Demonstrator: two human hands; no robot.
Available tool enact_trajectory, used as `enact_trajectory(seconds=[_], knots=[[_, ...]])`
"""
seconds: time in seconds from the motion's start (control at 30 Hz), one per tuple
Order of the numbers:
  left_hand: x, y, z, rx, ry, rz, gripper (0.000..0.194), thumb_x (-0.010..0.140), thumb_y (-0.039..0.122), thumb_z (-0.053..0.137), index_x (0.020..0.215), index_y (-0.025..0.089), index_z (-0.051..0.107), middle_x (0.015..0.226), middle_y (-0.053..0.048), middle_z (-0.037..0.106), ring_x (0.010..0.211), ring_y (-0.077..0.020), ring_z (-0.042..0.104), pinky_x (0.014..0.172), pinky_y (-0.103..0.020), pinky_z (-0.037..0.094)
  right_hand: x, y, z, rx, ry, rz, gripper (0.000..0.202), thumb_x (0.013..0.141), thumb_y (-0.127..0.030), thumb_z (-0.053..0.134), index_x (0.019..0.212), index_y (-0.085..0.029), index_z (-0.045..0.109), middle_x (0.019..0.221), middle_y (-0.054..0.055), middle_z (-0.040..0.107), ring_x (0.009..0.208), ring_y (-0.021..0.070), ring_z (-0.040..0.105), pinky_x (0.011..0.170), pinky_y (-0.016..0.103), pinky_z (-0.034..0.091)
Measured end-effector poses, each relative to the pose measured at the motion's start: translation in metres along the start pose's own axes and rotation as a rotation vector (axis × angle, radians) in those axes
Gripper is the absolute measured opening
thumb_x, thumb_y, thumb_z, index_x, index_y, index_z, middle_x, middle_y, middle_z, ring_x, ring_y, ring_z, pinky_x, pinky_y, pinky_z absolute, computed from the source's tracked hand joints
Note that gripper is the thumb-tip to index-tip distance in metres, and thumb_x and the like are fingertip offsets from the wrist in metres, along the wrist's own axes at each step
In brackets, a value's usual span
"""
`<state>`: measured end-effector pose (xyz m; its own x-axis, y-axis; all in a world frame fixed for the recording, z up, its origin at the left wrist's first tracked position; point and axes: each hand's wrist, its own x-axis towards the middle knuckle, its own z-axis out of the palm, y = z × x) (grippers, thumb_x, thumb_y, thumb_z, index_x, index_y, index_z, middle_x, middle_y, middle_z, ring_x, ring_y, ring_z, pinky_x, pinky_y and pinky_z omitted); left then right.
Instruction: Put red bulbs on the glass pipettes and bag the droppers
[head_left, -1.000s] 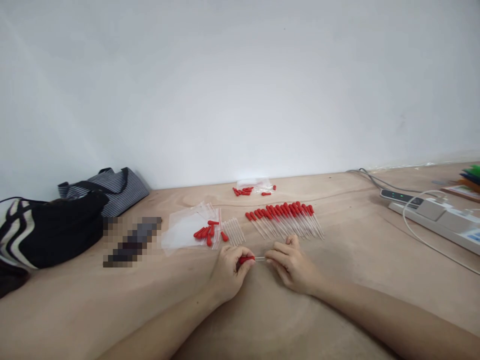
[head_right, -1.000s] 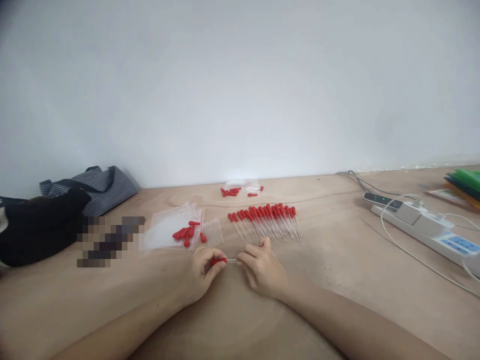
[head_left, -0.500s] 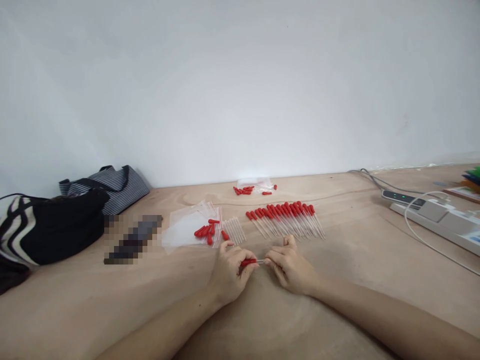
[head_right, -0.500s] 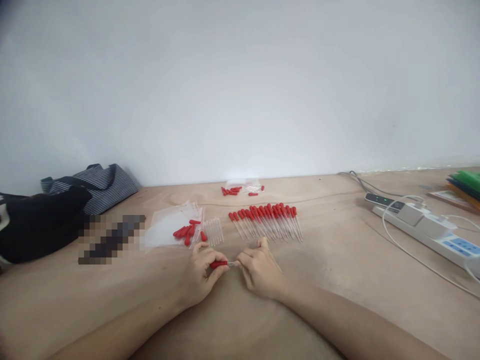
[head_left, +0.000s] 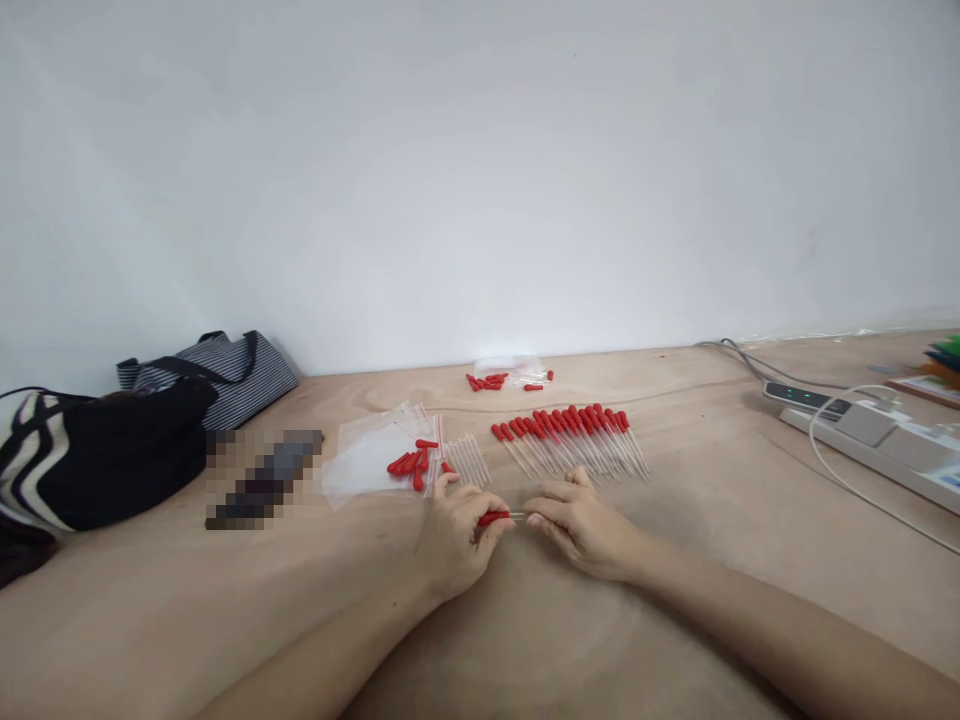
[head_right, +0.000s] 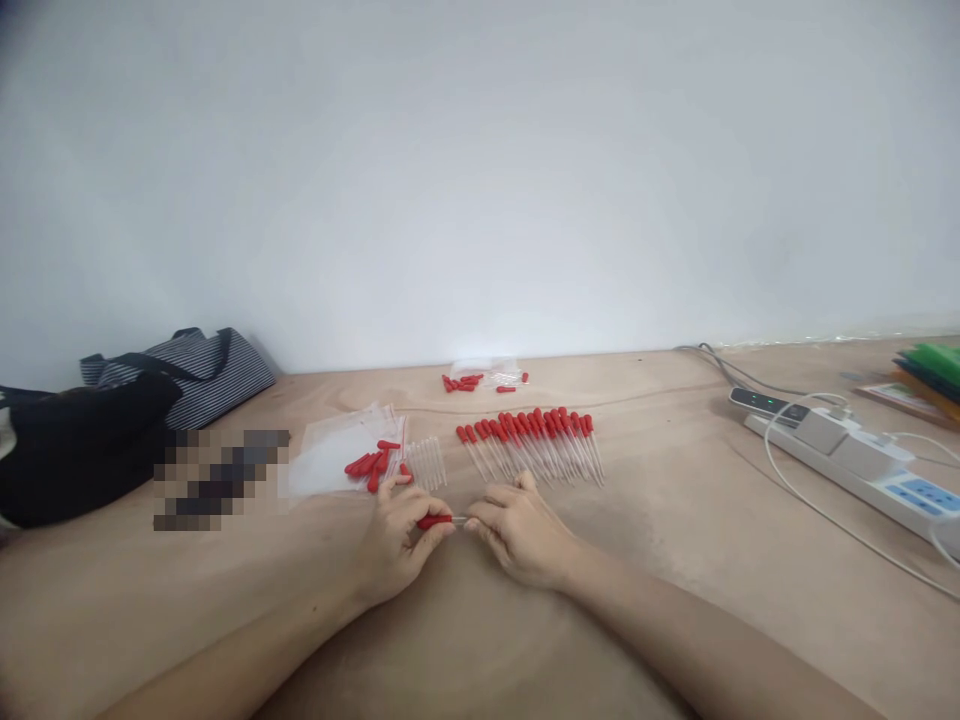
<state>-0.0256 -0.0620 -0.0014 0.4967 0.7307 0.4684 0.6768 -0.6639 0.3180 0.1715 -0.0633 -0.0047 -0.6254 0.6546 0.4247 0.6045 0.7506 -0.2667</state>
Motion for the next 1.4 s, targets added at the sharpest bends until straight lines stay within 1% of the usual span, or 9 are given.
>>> enact_trajectory(seconds=[0.17, 0.3, 0.4, 0.5, 0.63, 0.83, 0.97, 1.1, 1.4], knots=[[0.004, -0.005, -0.005, 0.050, 0.023, -0.016, 0.009, 0.079, 0.029, 0.052, 0.082, 0.023, 0.058, 0.078, 0.002, 0.066, 0.077, -0.0164, 0.056, 0.090, -0.042, 0.022, 0.000, 0.008, -0.004, -0.093, 0.043, -0.006, 0.021, 0.084, -0.019, 0.042, 0.091, -0.020, 0.062, 0.074, 0.004, 0.058, 0.072, 0.0154, 0.048, 0.065, 0.029, 0.026], [0.008, -0.027, -0.017, 0.190, 0.148, -0.192, 0.031, 0.076, 0.034, 0.055, 0.105, 0.023, 0.051, 0.101, -0.004, 0.062, 0.091, -0.0221, 0.052, 0.085, -0.042, 0.025, 0.020, 0.025, 0.003, 0.016, 0.115, 0.196, 0.024, 0.083, -0.015, 0.040, 0.097, -0.016, 0.059, 0.080, 0.006, 0.059, 0.070, 0.0142, 0.052, 0.063, 0.024, 0.034], [0.010, -0.053, -0.033, 0.321, 0.179, -0.348, 0.018, 0.076, 0.030, 0.054, 0.092, 0.024, 0.058, 0.098, -0.004, 0.062, 0.093, -0.0241, 0.051, 0.082, -0.042, 0.026, 0.044, 0.035, 0.008, -0.027, 0.140, 0.402, 0.023, 0.080, -0.013, 0.041, 0.096, -0.015, 0.058, 0.086, 0.007, 0.062, 0.077, 0.0154, 0.055, 0.065, 0.023, 0.036], [0.009, -0.071, -0.045, 0.320, 0.106, -0.460, 0.010, 0.075, 0.026, 0.052, 0.079, 0.024, 0.061, 0.090, -0.002, 0.062, 0.091, -0.0237, 0.051, 0.076, -0.038, 0.030, 0.065, 0.037, 0.013, -0.148, 0.071, 0.553, 0.020, 0.080, -0.013, 0.039, 0.087, -0.015, 0.058, 0.087, 0.007, 0.063, 0.079, 0.0162, 0.057, 0.064, 0.023, 0.036], [0.008, -0.073, -0.048, 0.332, 0.059, -0.356, 0.013, 0.077, 0.026, 0.051, 0.080, 0.025, 0.063, 0.091, -0.002, 0.061, 0.091, -0.0228, 0.050, 0.076, -0.038, 0.028, 0.073, 0.037, 0.020, -0.210, 0.035, 0.632, 0.018, 0.079, -0.014, 0.041, 0.082, -0.014, 0.058, 0.086, 0.009, 0.064, 0.080, 0.0193, 0.058, 0.062, 0.025, 0.036], [0.012, -0.059, -0.034, 0.409, 0.029, -0.160, 0.014, 0.078, 0.034, 0.054, 0.085, 0.027, 0.063, 0.085, -0.003, 0.062, 0.087, -0.0221, 0.051, 0.078, -0.041, 0.023, 0.073, 0.031, 0.019, -0.285, 0.041, 0.675, 0.025, 0.083, -0.027, 0.039, 0.090, -0.013, 0.058, 0.094, 0.012, 0.062, 0.082, 0.0215, 0.059, 0.064, 0.027, 0.038], [0.012, -0.061, -0.029, 0.441, -0.034, -0.132, 0.012, 0.080, 0.033, 0.052, 0.083, 0.025, 0.061, 0.082, -0.003, 0.063, 0.085, -0.0222, 0.052, 0.078, -0.042, 0.021, 0.086, 0.014, 0.019, -0.295, 0.026, 0.624, 0.027, 0.083, -0.029, 0.039, 0.088, -0.016, 0.061, 0.095, 0.011, 0.062, 0.084, 0.0199, 0.059, 0.069, 0.028, 0.039], [0.012, -0.063, -0.028, 0.463, -0.049, -0.122, 0.011, 0.080, 0.032, 0.052, 0.081, 0.022, 0.057, 0.083, -0.003, 0.064, 0.084, -0.0224, 0.052, 0.078, -0.042, 0.021, 0.105, -0.003, 0.028, -0.183, -0.054, 0.712, 0.027, 0.079, -0.030, 0.043, 0.089, -0.015, 0.063, 0.095, 0.012, 0.063, 0.086, 0.0214, 0.060, 0.068, 0.029, 0.042], [0.011, -0.055, -0.031, 0.445, -0.048, -0.138, 0.005, 0.077, 0.025, 0.050, 0.077, 0.020, 0.053, 0.078, -0.002, 0.066, 0.079, -0.0215, 0.054, 0.075, -0.040, 0.023, 0.127, -0.004, 0.037, -0.111, -0.127, 0.828, 0.025, 0.071, -0.027, 0.053, 0.090, -0.013, 0.064, 0.093, 0.016, 0.064, 0.084, 0.0226, 0.061, 0.067, 0.029, 0.043]])
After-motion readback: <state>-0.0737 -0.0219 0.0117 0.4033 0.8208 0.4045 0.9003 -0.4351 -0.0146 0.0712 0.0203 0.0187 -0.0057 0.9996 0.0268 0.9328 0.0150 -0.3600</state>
